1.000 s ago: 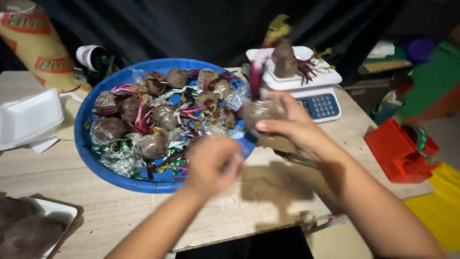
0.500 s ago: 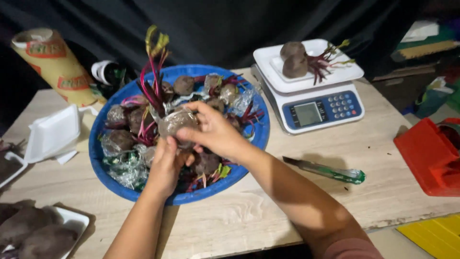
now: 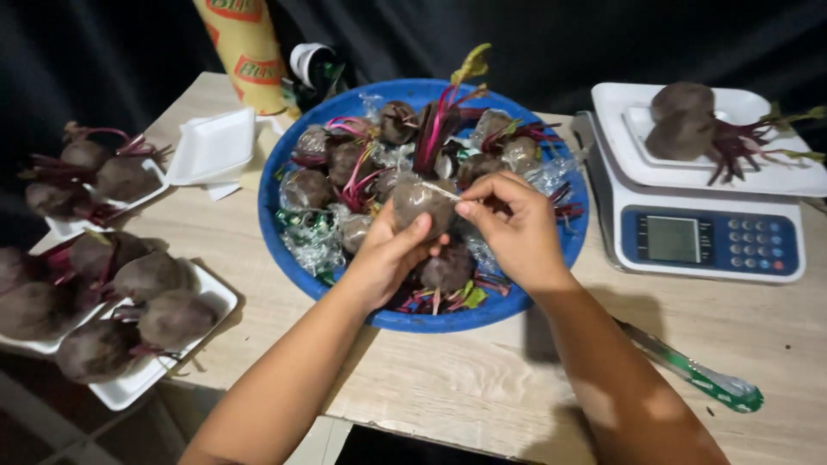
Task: Trimming the stems of beets with a knife and weighing them on a digital scale
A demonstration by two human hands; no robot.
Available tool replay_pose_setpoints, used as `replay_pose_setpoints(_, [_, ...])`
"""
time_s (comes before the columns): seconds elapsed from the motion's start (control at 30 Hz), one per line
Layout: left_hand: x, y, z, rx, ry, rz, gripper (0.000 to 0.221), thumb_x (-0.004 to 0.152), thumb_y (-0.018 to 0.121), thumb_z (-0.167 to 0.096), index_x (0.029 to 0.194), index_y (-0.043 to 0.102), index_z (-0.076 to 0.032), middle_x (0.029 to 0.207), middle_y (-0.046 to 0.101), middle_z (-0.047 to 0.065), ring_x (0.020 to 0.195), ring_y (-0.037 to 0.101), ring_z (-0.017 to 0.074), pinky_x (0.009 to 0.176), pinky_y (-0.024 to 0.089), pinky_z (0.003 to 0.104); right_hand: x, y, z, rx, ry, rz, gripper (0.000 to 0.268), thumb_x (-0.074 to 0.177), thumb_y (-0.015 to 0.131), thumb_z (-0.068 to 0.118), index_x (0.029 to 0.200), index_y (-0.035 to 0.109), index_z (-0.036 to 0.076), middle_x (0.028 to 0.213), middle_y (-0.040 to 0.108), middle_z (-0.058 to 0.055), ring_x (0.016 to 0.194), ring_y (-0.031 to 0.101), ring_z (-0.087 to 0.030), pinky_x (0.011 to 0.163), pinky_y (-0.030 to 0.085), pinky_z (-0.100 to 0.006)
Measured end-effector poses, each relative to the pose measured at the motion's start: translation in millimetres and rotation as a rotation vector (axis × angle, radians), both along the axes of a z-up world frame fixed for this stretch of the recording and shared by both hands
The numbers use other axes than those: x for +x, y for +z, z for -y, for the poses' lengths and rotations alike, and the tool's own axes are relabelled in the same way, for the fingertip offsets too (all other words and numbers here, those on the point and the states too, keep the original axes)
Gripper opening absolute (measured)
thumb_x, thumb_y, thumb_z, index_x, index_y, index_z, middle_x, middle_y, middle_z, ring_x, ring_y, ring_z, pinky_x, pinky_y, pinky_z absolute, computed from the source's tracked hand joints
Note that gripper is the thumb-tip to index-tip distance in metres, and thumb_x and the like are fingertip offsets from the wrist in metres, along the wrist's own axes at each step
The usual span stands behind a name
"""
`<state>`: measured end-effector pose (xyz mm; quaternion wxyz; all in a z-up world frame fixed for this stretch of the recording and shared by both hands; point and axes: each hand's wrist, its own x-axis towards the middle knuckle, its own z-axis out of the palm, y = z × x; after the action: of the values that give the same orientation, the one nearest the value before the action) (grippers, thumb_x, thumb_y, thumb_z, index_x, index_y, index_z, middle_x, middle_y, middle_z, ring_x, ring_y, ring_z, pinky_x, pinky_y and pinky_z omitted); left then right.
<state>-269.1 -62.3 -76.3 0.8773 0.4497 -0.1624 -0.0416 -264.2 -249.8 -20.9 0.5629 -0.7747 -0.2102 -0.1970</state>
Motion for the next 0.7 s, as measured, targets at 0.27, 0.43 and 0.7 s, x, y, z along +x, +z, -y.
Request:
replay_pose_setpoints(0.27, [15.7,-19.2,-7.9,-0.182,-0.04,-0.13,0.07,0.099,0.063,-0.044,0.157,0.03,-0.023,0.149,0.044,0.022,0.117,0.064,0.0436,0.084,0.064,0.045,-32.9,4.3,-28.6,-0.323,0.128,0.346,0.005,0.087,0.081,0.015,0.085,0.077,0.015,0.097,0.071,-0.007,0.094,0.069,-0.031,0.086,0.055,-0.042])
replay_pose_setpoints(0.43, [13.5,-12.8,-9.0,-0.07,0.049,-0.159,0.05,0.098,0.067,-0.032,0.14,0.043,-0.021,0.12,0.058,0.014,0.089,0.073,0.0307,0.068,0.065,0.034,-30.6,4.3,-21.6,-0.074,0.113,-0.037,0.009,0.087,0.082,0.023,0.089,0.078,0.016,0.069,0.074,-0.001,0.057,0.064,-0.008,0.05,0.052,-0.022])
replay_pose_setpoints(0.7, [-5.6,2.6,-0.1,0.06,-0.022,-0.059,0.052,0.097,0.067,-0.038,0.138,0.04,-0.022,0.118,0.059,0.014,0.088,0.07,0.0258,0.065,0.063,0.028,3.5,-23.8,-12.4,0.115,-0.032,-0.094,0.022,0.094,0.077,0.016,0.11,0.066,0.006,0.081,0.064,-0.008,0.061,0.065,-0.014,0.05,0.054,-0.026])
